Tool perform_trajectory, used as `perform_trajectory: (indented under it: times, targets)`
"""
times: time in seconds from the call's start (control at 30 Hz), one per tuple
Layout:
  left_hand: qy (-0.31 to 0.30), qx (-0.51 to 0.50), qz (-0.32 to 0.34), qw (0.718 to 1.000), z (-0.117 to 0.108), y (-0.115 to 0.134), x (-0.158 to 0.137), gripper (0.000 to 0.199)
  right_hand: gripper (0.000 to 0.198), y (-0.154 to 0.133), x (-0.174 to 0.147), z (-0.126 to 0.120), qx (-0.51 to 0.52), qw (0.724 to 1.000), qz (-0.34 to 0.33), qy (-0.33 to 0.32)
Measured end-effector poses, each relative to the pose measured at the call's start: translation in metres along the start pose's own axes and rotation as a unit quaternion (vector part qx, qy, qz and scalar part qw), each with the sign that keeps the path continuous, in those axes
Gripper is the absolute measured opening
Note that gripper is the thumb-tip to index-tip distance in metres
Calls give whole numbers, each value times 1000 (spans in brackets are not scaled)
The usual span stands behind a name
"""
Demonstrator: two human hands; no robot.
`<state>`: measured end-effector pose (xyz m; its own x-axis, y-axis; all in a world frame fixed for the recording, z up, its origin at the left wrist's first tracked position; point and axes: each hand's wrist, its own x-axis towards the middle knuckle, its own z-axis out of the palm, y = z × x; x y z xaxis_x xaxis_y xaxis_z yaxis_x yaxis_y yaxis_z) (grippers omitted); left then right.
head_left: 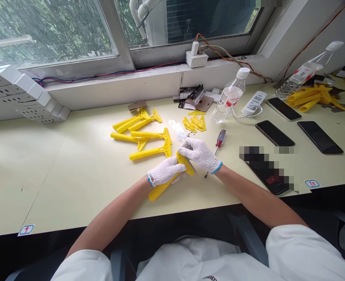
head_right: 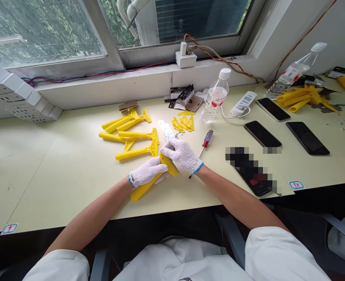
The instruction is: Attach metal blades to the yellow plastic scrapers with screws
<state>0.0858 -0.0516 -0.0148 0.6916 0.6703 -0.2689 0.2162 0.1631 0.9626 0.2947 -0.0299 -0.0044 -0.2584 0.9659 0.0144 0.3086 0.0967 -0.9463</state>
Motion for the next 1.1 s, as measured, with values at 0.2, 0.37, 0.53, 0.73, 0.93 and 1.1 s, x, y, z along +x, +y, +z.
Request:
perform_trajectory:
  times: [0.2, 0.37, 0.53, 0.73, 0.93, 1.1]
  targets:
    - [-11, -23, 15, 1000, -3, -4, 1, 33, 25, 0, 0, 0, 0, 1000, 3, -15]
    - [-10, -46, 12, 999, -4, -4, 1, 33, 29, -7, 2, -11, 70, 993, 52, -74]
    - [-14, -49, 17, 999, -3, -1, 0, 35, 31, -1, 12, -47, 5, 995, -1, 99]
    - [-13, -23, 1, 1000, -2, -2, 0, 29, 9, 20, 23, -70, -329, 941, -35, 68]
    - [-21, 2, -10, 1000, -3, -2, 0, 25, 13, 21, 24, -50, -379, 920, -76, -65]
    - [-19, 2, -13, 1000, -2, -2, 0, 24, 17, 30, 28, -59, -419, 907, -38, 7]
